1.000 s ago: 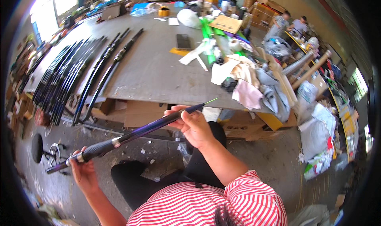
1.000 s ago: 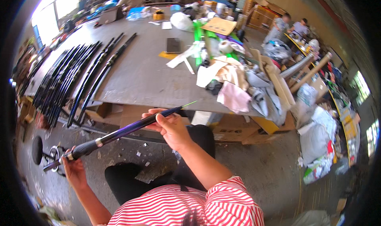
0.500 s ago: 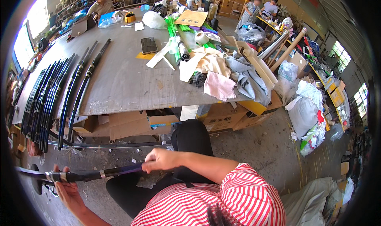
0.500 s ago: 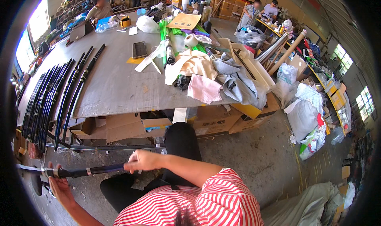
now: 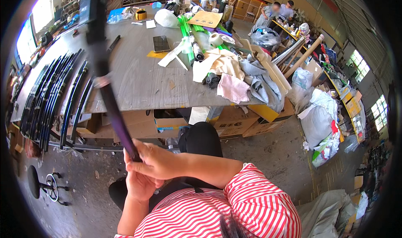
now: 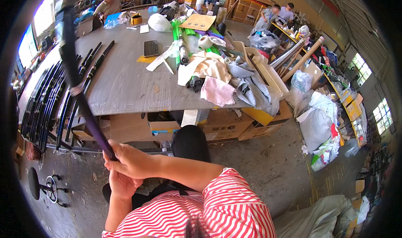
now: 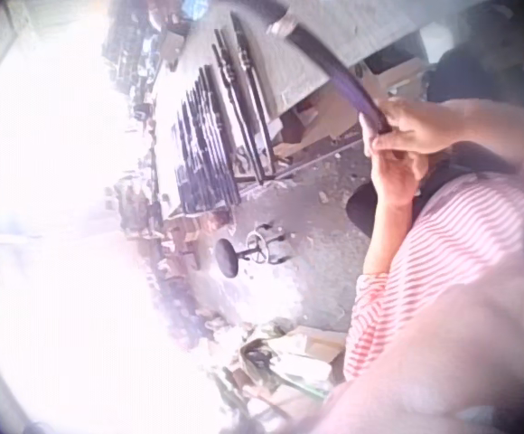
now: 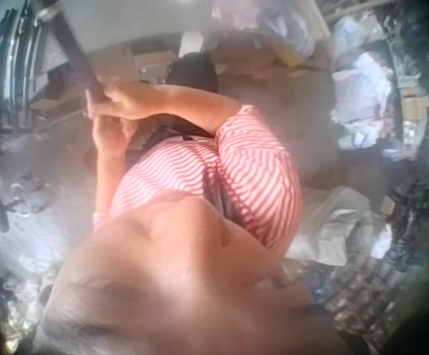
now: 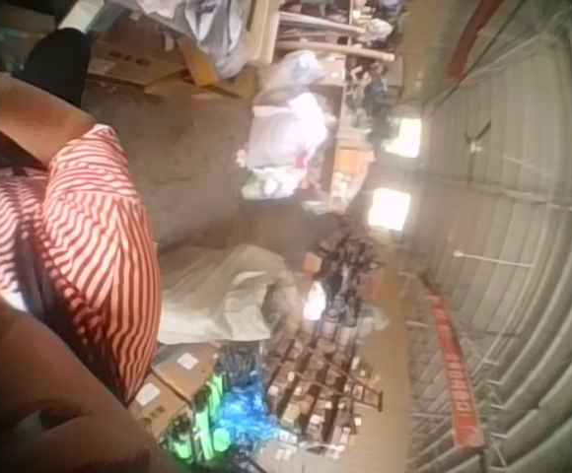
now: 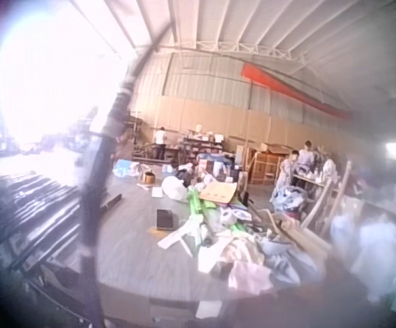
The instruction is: The person picks up a fishing rod from a table, uses a pen to mark the surface, slides components onto the rod, and then places the rod back onto a row with others.
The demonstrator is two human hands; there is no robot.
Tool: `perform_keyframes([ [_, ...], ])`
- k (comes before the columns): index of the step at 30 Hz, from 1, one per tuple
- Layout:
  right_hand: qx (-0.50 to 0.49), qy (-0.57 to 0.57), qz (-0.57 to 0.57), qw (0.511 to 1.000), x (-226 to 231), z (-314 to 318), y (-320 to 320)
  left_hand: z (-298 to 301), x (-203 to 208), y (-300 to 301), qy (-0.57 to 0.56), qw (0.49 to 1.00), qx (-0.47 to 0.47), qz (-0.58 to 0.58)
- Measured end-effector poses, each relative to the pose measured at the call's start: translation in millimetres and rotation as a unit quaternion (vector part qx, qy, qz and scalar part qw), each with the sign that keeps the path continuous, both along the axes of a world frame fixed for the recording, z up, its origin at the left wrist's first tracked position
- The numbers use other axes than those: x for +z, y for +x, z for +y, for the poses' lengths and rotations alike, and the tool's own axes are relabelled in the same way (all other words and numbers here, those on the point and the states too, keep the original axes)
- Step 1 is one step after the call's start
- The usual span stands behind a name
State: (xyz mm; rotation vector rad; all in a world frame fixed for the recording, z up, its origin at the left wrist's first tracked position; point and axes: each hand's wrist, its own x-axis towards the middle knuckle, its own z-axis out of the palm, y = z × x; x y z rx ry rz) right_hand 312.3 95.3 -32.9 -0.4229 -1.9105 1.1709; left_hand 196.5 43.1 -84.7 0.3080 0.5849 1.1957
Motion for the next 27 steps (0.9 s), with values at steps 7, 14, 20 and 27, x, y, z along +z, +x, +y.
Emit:
perform_keyframes([
  [7, -0.006, -0.069, -0.044, 0.997, -6.3, 4.1, 17.8, 4.9, -12.9, -17.7, 0.208, 0.975, -0.078, -0.004],
  [14, 0.024, -0.056, -0.05, 0.997, -9.7, 0.1, 15.9, 5.8, -18.3, -37.4, 0.253, 0.959, -0.068, 0.103],
  [20, -0.026, -0.181, 0.16, 0.97, 22.6, 9.9, 44.3, -13.5, -41.0, -65.9, 0.245, 0.906, -0.076, 0.336],
  [27, -0.261, -0.15, 0.212, 0.93, 92.3, 90.6, 158.5, -75.6, -93.9, -141.9, 0.184, 0.84, -0.05, 0.508],
])
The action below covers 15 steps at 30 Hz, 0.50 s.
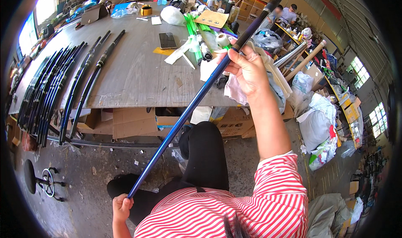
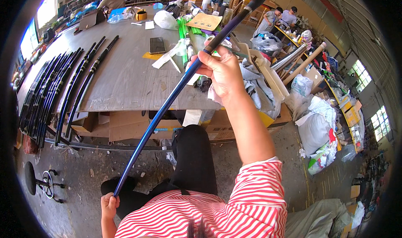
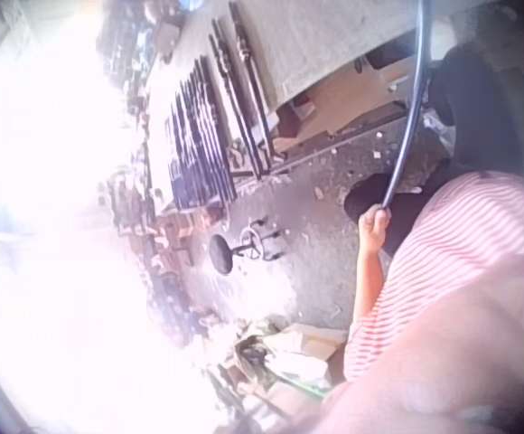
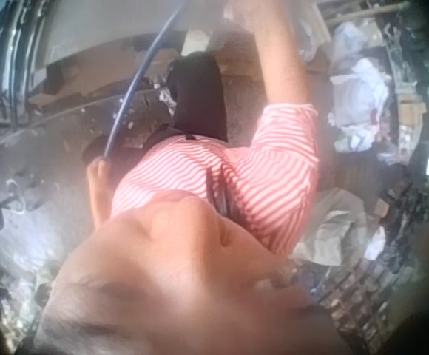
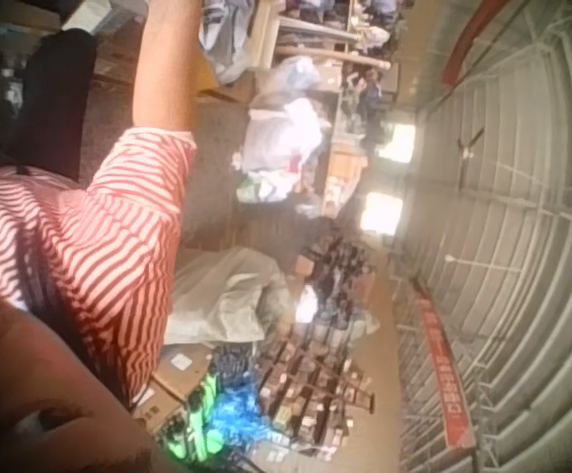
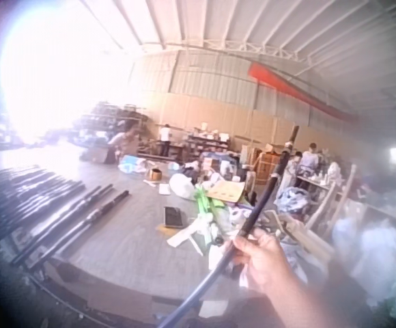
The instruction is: The person picks up a fishing rod from a table, uses a pen to mark the surface, slides components onto the rod, and then places the rod back onto a row with others.
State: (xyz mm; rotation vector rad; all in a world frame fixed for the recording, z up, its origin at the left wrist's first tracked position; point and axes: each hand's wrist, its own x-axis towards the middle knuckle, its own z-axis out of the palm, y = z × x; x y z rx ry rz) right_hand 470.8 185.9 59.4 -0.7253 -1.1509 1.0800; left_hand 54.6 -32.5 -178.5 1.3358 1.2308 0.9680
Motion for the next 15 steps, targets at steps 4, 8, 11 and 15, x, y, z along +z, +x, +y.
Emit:
perform_keyframes([
  [4, -0.016, -0.023, 0.039, 0.999, -10.4, 17.5, -6.3, 3.4, 11.1, 6.5, 0.065, 0.992, 0.041, 0.097],
  [8, -0.035, -0.086, 0.131, 0.987, -16.3, 44.6, -16.7, 11.9, 29.5, 28.6, 0.286, 0.896, 0.128, 0.313],
  [11, -0.076, -0.207, 0.247, 0.944, -17.3, 69.2, -19.7, 10.1, 34.0, 42.7, 0.376, 0.811, 0.158, 0.419],
  [15, -0.088, -0.254, 0.263, 0.927, -15.7, 87.7, -16.2, 7.1, 40.6, 56.5, 0.362, 0.776, 0.151, 0.494],
])
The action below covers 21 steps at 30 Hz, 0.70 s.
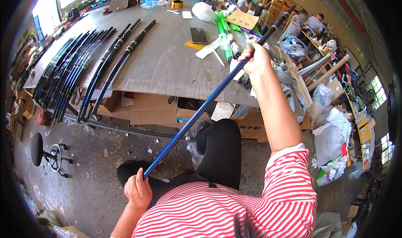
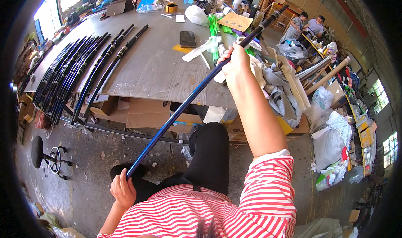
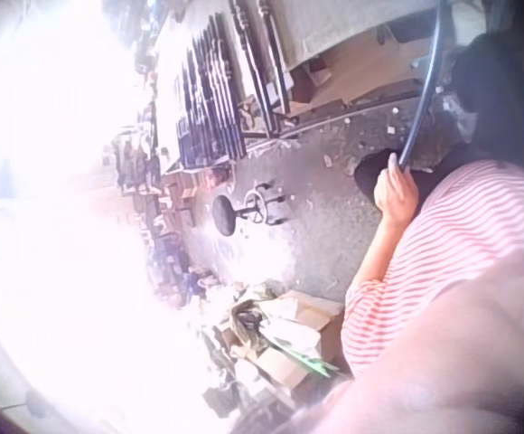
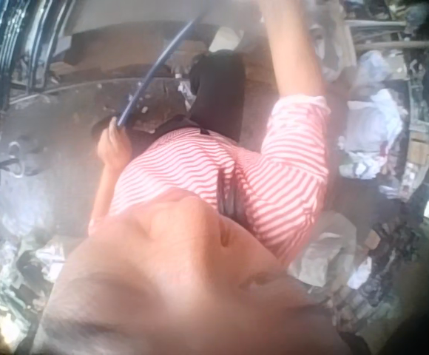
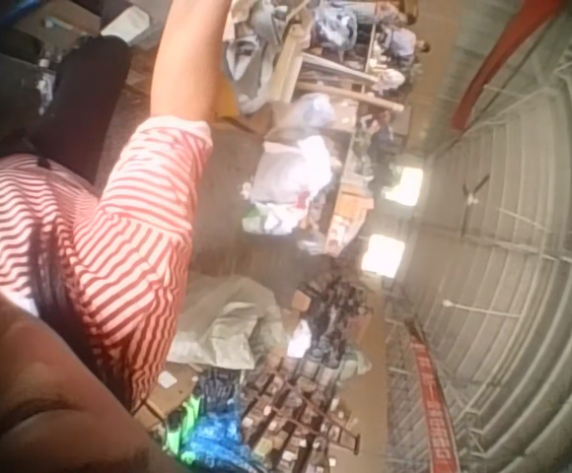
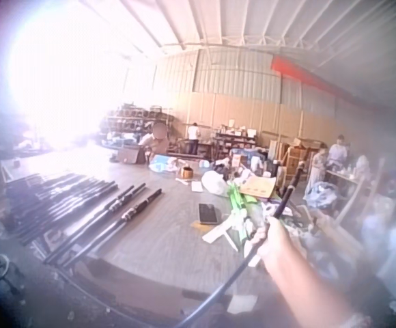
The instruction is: The person picks up a fishing rod from a table, uses a pen to mark the surface, slides components onto the rod, and then places the rod back onto a row with others.
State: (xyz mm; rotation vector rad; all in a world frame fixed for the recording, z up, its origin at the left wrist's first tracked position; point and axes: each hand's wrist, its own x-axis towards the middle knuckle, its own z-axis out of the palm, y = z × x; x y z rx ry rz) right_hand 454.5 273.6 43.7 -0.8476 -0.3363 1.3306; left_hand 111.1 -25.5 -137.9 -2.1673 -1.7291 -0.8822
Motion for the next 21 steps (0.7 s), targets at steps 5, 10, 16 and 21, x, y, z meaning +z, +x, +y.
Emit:
perform_keyframes([
  [5, 0.026, 0.022, 0.024, 0.999, 11.5, -9.5, -0.6, -13.4, -2.0, -5.1, -0.175, 0.983, -0.02, -0.057],
  [10, 0.207, 0.154, 0.117, 0.959, 10.3, -39.8, 0.8, -24.4, -20.6, -47.0, -0.635, 0.496, -0.196, -0.559],
  [16, 0.25, 0.241, 0.141, 0.927, -9.6, -53.3, -8.8, -10.5, -54.6, -54.7, -0.612, 0.504, -0.209, -0.573],
  [21, 0.254, 0.256, 0.137, 0.922, -14.8, -64.5, -9.6, -14.6, -78.9, -43.8, -0.448, 0.749, -0.151, -0.465],
])
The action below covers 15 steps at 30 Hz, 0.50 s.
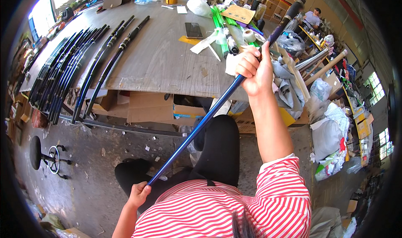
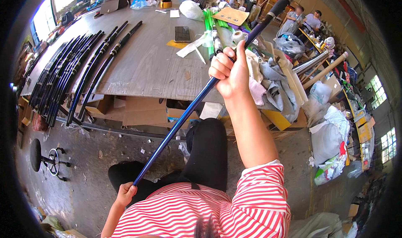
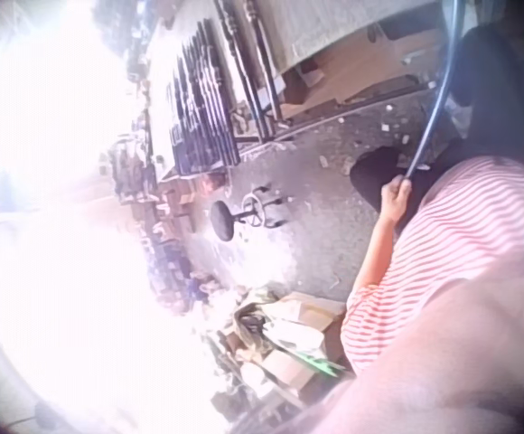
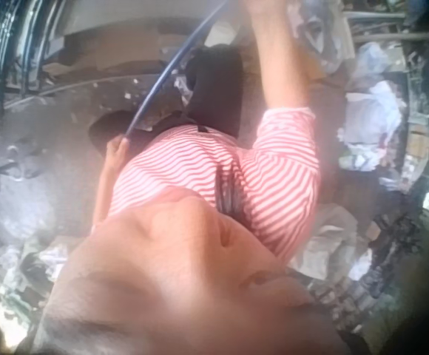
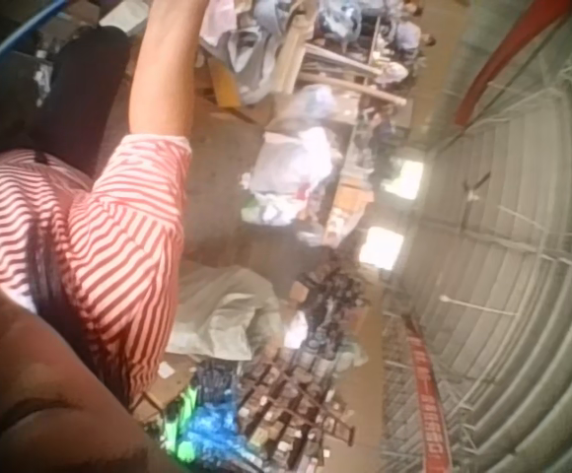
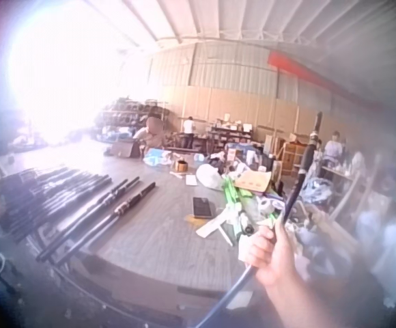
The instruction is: The person picks up a fishing rod from a table, uses a pen to mark the surface, slides components onto the rod, and then places the rod back onto a row with others.
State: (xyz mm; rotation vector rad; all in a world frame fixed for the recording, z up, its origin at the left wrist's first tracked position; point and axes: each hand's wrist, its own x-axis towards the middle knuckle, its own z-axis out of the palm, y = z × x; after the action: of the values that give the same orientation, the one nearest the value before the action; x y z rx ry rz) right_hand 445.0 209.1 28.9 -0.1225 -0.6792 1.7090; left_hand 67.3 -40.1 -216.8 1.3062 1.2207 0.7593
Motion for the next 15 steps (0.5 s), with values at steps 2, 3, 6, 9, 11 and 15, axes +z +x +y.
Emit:
perform_keyframes([
  [2, 0.013, 0.02, -0.001, 1.0, -3.8, 1.4, 2.9, -0.2, -1.8, 3.4, 0.074, 0.992, 0.042, 0.091],
  [3, -0.011, 0.006, -0.008, 1.0, -3.2, 0.7, 1.5, 0.0, 0.0, 5.5, 0.117, 0.983, 0.062, 0.127],
  [6, -0.066, -0.018, -0.025, 0.997, -2.7, -1.8, -3.9, -0.5, 3.8, 11.3, 0.244, 0.935, 0.117, 0.23],
  [9, -0.219, -0.137, -0.106, 0.96, 5.5, -6.2, -16.7, -0.3, 9.0, 15.7, 0.367, 0.84, 0.186, 0.352],
  [11, -0.208, -0.167, -0.109, 0.958, 0.4, 3.1, -7.1, -0.3, 21.6, 15.4, 0.388, 0.808, 0.182, 0.405],
  [15, -0.197, -0.203, -0.08, 0.956, 7.7, 8.9, 1.5, -2.0, 30.1, 7.7, 0.409, 0.767, 0.161, 0.468],
])
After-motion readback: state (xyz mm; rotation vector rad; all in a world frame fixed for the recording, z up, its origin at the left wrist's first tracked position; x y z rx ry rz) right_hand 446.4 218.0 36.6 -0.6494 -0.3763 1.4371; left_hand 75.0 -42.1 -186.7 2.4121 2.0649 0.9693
